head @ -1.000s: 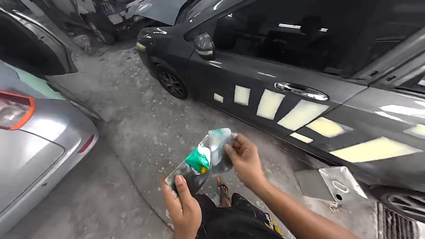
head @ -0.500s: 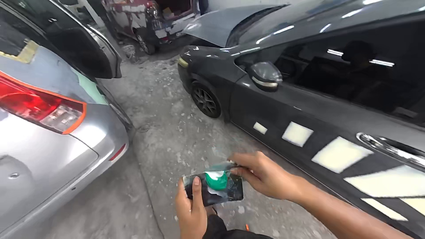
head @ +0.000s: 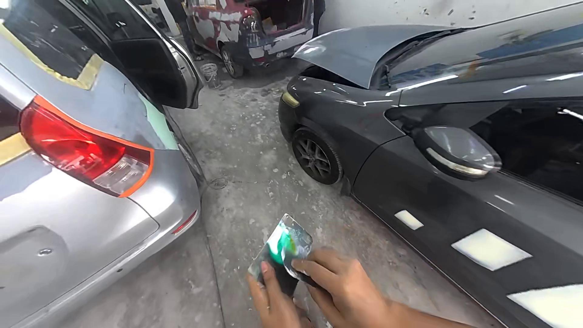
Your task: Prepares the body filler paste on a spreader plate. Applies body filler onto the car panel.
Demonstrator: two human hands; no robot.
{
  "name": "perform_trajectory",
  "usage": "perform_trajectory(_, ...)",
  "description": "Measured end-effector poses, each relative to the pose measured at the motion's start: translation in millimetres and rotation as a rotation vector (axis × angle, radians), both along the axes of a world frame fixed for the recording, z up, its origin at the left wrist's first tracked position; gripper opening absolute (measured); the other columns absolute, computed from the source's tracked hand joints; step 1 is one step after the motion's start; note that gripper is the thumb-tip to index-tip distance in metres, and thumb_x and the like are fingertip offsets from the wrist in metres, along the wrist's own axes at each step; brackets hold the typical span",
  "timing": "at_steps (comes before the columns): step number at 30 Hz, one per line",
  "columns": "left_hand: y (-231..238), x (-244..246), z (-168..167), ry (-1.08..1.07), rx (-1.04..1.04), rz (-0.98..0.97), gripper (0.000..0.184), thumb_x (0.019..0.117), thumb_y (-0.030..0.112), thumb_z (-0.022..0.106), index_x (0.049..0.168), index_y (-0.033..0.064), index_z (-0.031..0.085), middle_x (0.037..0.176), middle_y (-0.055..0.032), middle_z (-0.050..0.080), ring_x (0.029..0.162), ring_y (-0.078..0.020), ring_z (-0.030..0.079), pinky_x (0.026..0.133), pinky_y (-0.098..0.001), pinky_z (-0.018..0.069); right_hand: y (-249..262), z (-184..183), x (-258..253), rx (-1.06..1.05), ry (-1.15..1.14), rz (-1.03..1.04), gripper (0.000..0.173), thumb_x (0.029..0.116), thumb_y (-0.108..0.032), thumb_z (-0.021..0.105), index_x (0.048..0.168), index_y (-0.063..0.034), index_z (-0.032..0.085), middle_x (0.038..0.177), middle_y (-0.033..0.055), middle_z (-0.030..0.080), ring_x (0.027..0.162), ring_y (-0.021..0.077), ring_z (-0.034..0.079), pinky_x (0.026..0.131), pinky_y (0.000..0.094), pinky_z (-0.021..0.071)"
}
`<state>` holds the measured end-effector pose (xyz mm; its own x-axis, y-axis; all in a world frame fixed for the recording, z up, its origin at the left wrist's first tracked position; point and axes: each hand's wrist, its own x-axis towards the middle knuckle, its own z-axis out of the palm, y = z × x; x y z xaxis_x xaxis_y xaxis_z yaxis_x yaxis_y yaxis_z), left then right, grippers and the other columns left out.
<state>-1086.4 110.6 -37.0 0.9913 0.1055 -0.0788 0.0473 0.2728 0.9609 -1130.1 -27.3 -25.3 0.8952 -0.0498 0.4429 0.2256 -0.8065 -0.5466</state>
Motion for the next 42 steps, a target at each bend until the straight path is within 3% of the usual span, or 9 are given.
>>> perform_trajectory(8,-12.4,86.8,-11.1,-0.019,0.086,0.125,0.032,0.1094,0.009,0.03,0.136,-0.0072,0.039,0.11,-0.0086,0.064,0.096,-0.0064,0.068,0.088,-0.0279,0.0601,-38.7,-7.9,109.3,-0.062,-0.11,0.24,0.028,0.0979,-0.017,0.056,0.12,-0.0231,0.072,0.103,0.0002,0.074,0.094,0.0176,0.07,0.076,0.0379,0.0594)
perform_trajectory(12,-20.4,142.0,-11.3,-0.181,0.209,0.031,0.024,0.1084,0.01,0.039,0.122,-0.003,0.054,0.095,0.0,0.072,0.085,-0.0058,0.072,0.081,-0.026,0.0623,-118.5,12.1,192.7,0.328,-0.282,0.393,0.023,0.0999,-0.009,0.059,0.111,-0.0191,0.077,0.11,-0.001,0.076,0.111,0.0176,0.069,0.1,0.0429,0.0549)
perform_trajectory(15,-47.9,186.3,4.9,-0.416,0.435,0.039,0.027,0.109,0.022,0.045,0.118,-0.0007,0.056,0.094,0.0054,0.07,0.086,0.0008,0.069,0.081,-0.0195,0.0599,-155.2,28.7,250.4,0.57,-0.004,0.607,0.017,0.1006,-0.012,0.064,0.109,-0.0047,0.076,0.102,0.0048,0.076,0.096,0.0116,0.072,0.088,0.0321,0.0618)
perform_trajectory(20,-97.7,232.3,4.2,-0.529,0.505,0.199,0.031,0.11,0.028,0.041,0.119,0.0004,0.05,0.098,0.006,0.064,0.089,0.0032,0.065,0.084,-0.0182,0.0569,-216.9,66.1,314.3,-0.17,0.097,0.396,0.021,0.0956,-0.014,0.06,0.106,-0.0228,0.076,0.087,-0.0054,0.068,0.071,0.0108,0.065,0.06,0.0387,0.0561)
perform_trajectory(25,-136.9,262.3,8.9,-0.465,0.277,0.275,0.024,0.1105,0.02,0.037,0.126,0.0053,0.046,0.105,0.0058,0.064,0.096,-0.0011,0.066,0.089,-0.0222,0.0573,-212.9,22.6,342.7,0.869,0.143,0.09,0.023,0.0954,-0.003,0.066,0.117,-0.0093,0.066,0.092,0.0062,0.075,0.072,0.0191,0.073,0.064,0.0352,0.0635)
perform_trajectory(32,-167.8,284.2,24.1,-0.445,0.859,-0.015,0.08,0.0964,0.067,0.045,0.121,-0.0086,0.049,0.089,-0.0027,0.068,0.079,-0.0002,0.068,0.071,-0.0232,0.0607,-200.1,18.1,369.1,1.152,0.363,0.158,0.011,0.0923,-0.003,0.072,0.102,-0.0023,0.067,0.083,0.0105,0.074,0.075,0.0187,0.072,0.073,0.0328,0.0609)
perform_trajectory(34,-166.6,291.3,22.7,-0.408,0.934,-0.067,0.059,0.0992,0.056,0.055,0.112,-0.0017,0.059,0.078,0.0008,0.07,0.068,-0.0017,0.068,0.061,-0.0246,0.0601,-212.8,31.5,376.8,1.131,0.183,0.158,0.013,0.0919,-0.001,0.071,0.103,-0.0038,0.065,0.083,0.0093,0.073,0.072,0.0174,0.071,0.069,0.0316,0.0602)
perform_trajectory(39,-161.0,328.8,22.0,-0.355,0.517,0.115,0.027,0.1062,0.023,0.05,0.11,-0.0014,0.061,0.085,0.0009,0.07,0.076,-0.0043,0.07,0.072,-0.0225,0.0615,-245.8,44.8,398.3,0.868,0.113,0.493,0.019,0.0999,-0.006,0.061,0.119,-0.0073,0.058,0.1,0.0073,0.07,0.08,0.0172,0.071,0.067,0.0329,0.0632)
perform_trajectory(42,-165.2,339.7,21.2,-0.412,0.474,0.194,0.025,0.1064,0.022,0.05,0.111,-0.0018,0.057,0.087,0.0017,0.068,0.079,-0.003,0.069,0.075,-0.0205,0.0606,-268.0,60.9,411.2,0.073,0.009,0.63,0.017,0.1032,-0.019,0.059,0.111,-0.0124,0.073,0.089,-0.003,0.071,0.075,0.0063,0.067,0.066,0.0269,0.0575)
